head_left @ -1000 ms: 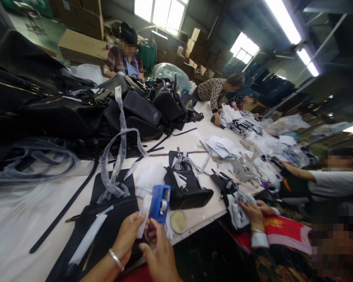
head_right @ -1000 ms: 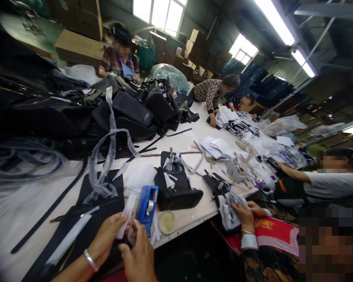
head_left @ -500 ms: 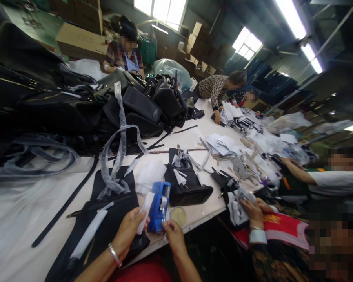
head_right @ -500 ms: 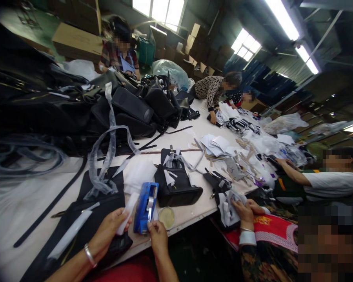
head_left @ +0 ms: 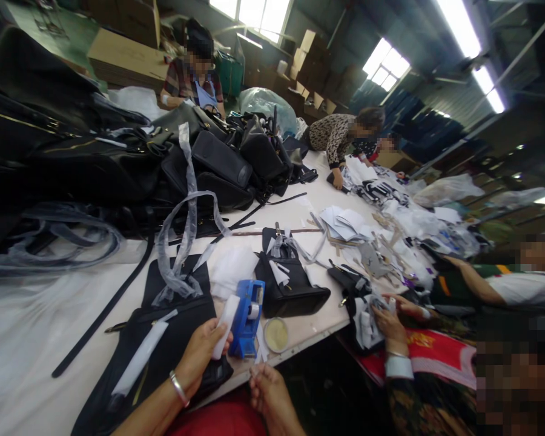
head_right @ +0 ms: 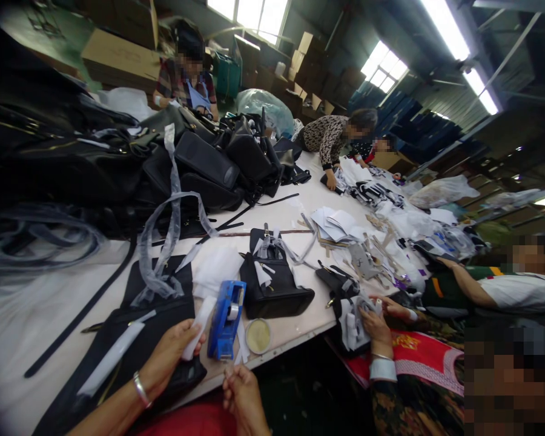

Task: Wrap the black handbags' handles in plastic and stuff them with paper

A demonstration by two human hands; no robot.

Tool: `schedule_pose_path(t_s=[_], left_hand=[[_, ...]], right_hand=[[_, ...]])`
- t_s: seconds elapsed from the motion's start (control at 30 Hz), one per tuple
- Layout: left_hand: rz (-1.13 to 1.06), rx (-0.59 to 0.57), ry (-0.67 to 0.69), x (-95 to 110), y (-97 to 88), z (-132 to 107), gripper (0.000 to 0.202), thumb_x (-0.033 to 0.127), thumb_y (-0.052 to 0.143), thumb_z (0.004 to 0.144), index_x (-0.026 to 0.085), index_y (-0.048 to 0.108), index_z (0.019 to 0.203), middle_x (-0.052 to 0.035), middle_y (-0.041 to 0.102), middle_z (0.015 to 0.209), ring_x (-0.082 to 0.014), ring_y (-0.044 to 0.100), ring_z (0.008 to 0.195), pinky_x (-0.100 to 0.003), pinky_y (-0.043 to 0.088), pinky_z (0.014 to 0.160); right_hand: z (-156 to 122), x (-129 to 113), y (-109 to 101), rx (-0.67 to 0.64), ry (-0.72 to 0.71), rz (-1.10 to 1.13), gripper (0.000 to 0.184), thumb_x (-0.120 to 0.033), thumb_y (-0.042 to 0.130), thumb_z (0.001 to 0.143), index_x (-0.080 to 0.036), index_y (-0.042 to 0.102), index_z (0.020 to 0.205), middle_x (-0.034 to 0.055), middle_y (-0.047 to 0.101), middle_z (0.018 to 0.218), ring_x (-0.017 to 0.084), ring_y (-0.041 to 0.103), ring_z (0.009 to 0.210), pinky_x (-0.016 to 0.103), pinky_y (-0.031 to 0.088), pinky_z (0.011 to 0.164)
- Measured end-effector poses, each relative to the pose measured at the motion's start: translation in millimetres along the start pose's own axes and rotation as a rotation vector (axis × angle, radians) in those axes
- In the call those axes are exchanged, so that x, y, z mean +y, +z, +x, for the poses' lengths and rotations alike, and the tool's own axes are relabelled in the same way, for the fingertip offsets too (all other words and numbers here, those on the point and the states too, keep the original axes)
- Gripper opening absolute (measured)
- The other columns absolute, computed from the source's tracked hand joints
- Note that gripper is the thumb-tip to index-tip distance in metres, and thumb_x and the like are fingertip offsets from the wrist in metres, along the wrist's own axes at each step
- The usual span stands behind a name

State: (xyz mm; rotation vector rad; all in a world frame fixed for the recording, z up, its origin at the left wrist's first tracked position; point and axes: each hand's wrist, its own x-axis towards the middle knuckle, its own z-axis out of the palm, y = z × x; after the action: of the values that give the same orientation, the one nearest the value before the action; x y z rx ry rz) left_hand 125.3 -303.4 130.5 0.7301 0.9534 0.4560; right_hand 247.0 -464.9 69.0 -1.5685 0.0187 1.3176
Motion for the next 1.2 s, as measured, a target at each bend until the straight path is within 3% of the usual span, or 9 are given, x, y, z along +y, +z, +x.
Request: schedule_pose_path(t_s=[0.07, 0.17, 0.37, 0.53, 0.73, 0.87, 1.0, 1.1, 1.2], left_hand=[[-0.010, -0.004, -0.002, 0.7, 0.1, -0.2, 0.035, 0.047, 0.069, 0.072, 0.014, 0.059, 0.071, 0.0002, 0.062, 0.062, -0.0079, 0.050, 0.050, -0.018, 0.039, 0.048], [-0.017, -0.011, -0.004, 1.0, -0.1, -0.1, 0.035, 0.047, 0.070, 0.072, 0.014, 0.059, 0.072, 0.0008, 0.061, 0.061, -0.0078, 0.050, 0.050, -0.018, 0.038, 0.047], [-0.005, -0.025, -0.004, -4.2, -1.2, 4.4, 0.036, 0.049, 0.067, 0.074, 0.014, 0.057, 0.074, 0.0010, 0.060, 0.062, -0.0081, 0.050, 0.050, -0.019, 0.039, 0.048], [-0.022, -0.051, 0.016, -7.7, -2.2, 7.6, 0.041, 0.054, 0.065, 0.075, 0.014, 0.057, 0.072, 0.0005, 0.060, 0.062, -0.0085, 0.049, 0.050, -0.019, 0.038, 0.048], [-0.049, -0.062, 0.021, -9.2, -4.9, 7.6, 0.039, 0.051, 0.067, 0.074, 0.013, 0.057, 0.074, 0.0001, 0.061, 0.062, -0.0086, 0.049, 0.051, -0.020, 0.038, 0.049], [-0.039, -0.079, 0.015, -7.6, -4.1, 7.1, 0.037, 0.049, 0.068, 0.074, 0.013, 0.056, 0.075, 0.0007, 0.060, 0.062, -0.0080, 0.048, 0.050, -0.019, 0.037, 0.049], [0.003, -0.104, 0.038, -7.7, -3.4, 9.2, 0.038, 0.050, 0.066, 0.075, 0.014, 0.055, 0.074, 0.0011, 0.058, 0.060, -0.0076, 0.046, 0.048, -0.019, 0.034, 0.046], [0.027, -0.133, 0.071, -9.8, -4.2, 11.1, 0.039, 0.051, 0.065, 0.076, 0.013, 0.056, 0.077, 0.0018, 0.057, 0.060, -0.0078, 0.045, 0.048, -0.020, 0.034, 0.046], [0.050, -0.166, 0.079, -10.9, -5.2, 10.9, 0.039, 0.050, 0.064, 0.077, 0.012, 0.057, 0.085, 0.0016, 0.057, 0.062, -0.0085, 0.047, 0.049, -0.020, 0.033, 0.046]], right_hand=[[2.9, 2.9, -1.0, -0.005, 0.050, 0.028, 0.040, -0.045, 0.075, 0.057, -0.017, 0.053, 0.074, -0.0055, 0.051, 0.058, 0.003, 0.036, 0.041, 0.016, 0.031, 0.042], [13.2, 5.2, -0.5, 0.017, 0.031, -0.114, 0.035, -0.047, 0.066, 0.062, -0.018, 0.052, 0.076, -0.0059, 0.050, 0.058, 0.004, 0.037, 0.041, 0.018, 0.034, 0.044], [31.4, -1.5, -1.4, 0.065, -0.123, -0.373, 0.021, -0.036, 0.062, 0.063, -0.020, 0.049, 0.061, -0.0053, 0.050, 0.046, 0.007, 0.035, 0.035, 0.020, 0.024, 0.038], [32.8, -0.3, -9.9, 0.114, -0.345, -0.688, 0.020, -0.034, 0.056, 0.073, -0.020, 0.049, 0.060, -0.0021, 0.053, 0.051, 0.012, 0.046, 0.047, 0.021, 0.031, 0.046], [29.2, 13.9, -21.6, 0.013, -0.244, -0.604, 0.029, -0.048, 0.050, 0.077, -0.020, 0.046, 0.069, -0.0045, 0.050, 0.052, 0.008, 0.035, 0.036, 0.020, 0.027, 0.038], [0.1, -23.5, -8.1, -0.013, -0.403, -0.694, 0.027, -0.044, 0.049, 0.086, -0.018, 0.055, 0.078, -0.0018, 0.056, 0.059, 0.011, 0.048, 0.047, 0.021, 0.036, 0.047], [-25.8, -78.4, 30.3, -0.100, -0.601, -0.729, 0.023, -0.038, 0.045, 0.092, -0.021, 0.061, 0.093, -0.0002, 0.061, 0.073, 0.014, 0.057, 0.064, 0.022, 0.043, 0.061], [-24.7, -102.7, 56.8, -0.216, -0.727, -0.777, 0.021, -0.031, 0.043, 0.094, -0.022, 0.062, 0.094, 0.0000, 0.063, 0.079, 0.013, 0.058, 0.070, 0.021, 0.043, 0.064], [-12.5, -111.8, 69.5, -0.281, -0.843, -0.877, 0.021, -0.022, 0.042, 0.094, -0.021, 0.063, 0.094, 0.0004, 0.064, 0.084, 0.013, 0.060, 0.078, 0.021, 0.042, 0.071]])
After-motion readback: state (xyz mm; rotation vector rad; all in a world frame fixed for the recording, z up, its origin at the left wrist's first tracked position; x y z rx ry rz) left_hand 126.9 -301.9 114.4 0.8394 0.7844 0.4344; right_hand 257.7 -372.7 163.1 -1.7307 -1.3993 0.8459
